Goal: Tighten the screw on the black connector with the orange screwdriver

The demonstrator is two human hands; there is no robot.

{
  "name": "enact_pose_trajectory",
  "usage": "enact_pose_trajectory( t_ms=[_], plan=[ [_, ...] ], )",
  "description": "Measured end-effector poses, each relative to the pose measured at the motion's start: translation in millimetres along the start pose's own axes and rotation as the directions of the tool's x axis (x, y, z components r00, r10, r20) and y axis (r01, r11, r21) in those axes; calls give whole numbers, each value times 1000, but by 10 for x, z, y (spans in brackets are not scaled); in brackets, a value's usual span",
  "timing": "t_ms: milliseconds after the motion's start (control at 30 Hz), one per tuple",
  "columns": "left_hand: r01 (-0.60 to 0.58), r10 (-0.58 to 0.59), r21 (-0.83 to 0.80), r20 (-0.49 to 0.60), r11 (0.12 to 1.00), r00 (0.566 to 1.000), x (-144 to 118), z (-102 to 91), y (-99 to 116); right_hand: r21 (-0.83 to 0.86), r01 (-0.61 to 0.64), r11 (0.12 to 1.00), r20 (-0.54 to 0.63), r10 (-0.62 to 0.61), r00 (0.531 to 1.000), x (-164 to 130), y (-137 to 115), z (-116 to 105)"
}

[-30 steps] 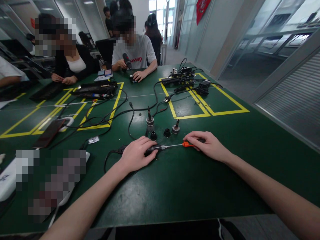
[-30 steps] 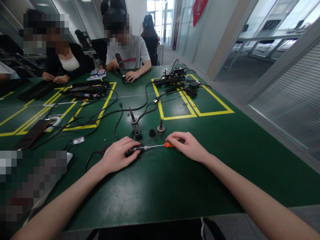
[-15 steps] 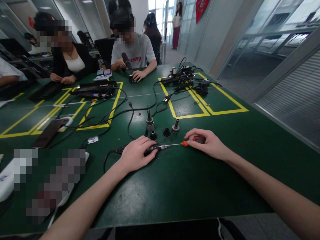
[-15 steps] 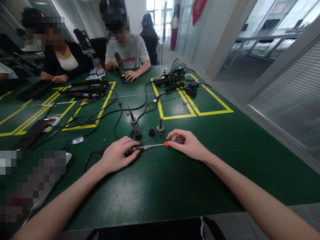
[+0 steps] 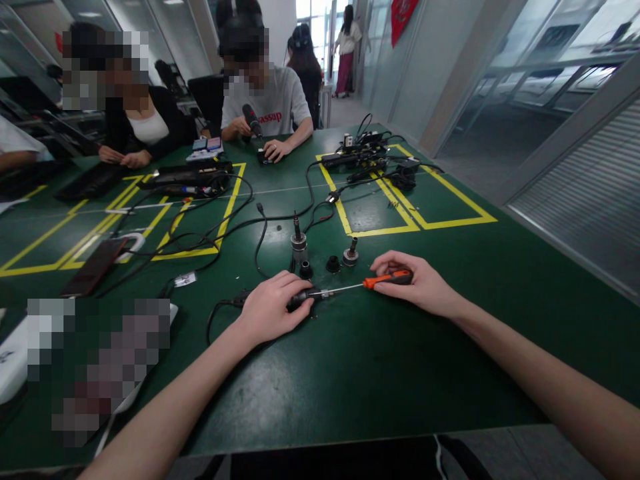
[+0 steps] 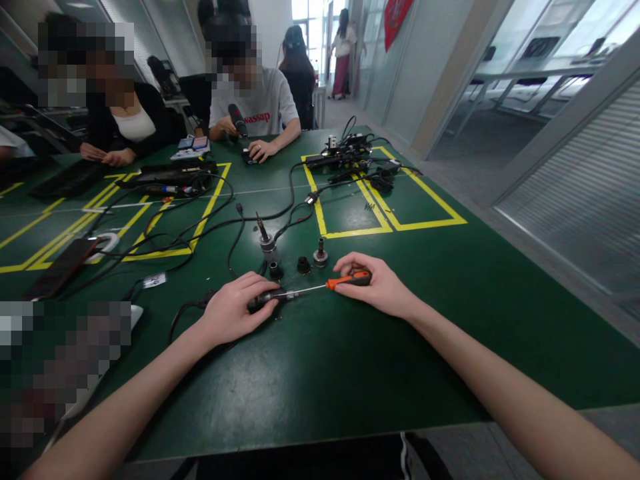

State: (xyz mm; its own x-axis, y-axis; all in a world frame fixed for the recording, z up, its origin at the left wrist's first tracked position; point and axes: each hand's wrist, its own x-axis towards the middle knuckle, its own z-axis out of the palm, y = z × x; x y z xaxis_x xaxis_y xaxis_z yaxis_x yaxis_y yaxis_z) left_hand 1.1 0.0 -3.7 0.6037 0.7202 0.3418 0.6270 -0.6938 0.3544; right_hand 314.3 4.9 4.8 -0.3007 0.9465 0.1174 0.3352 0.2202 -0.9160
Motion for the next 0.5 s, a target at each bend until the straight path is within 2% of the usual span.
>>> enact_pose_trajectory(
  t_ms=[200,367,500],
  plan=[
    [22,-22,-13,2,1000,1000,-3,-14,10,218,-105,970,26,102,994,-3,11,32],
    [33,-33,-23,12,999,999,1,-17,13,219,-140,966,1,143,990,-3,8,13],
    [37,-37,-20,15,999,999,3,-16,13,273,-129,953,60,116,991,1,25,9]
  ],
)
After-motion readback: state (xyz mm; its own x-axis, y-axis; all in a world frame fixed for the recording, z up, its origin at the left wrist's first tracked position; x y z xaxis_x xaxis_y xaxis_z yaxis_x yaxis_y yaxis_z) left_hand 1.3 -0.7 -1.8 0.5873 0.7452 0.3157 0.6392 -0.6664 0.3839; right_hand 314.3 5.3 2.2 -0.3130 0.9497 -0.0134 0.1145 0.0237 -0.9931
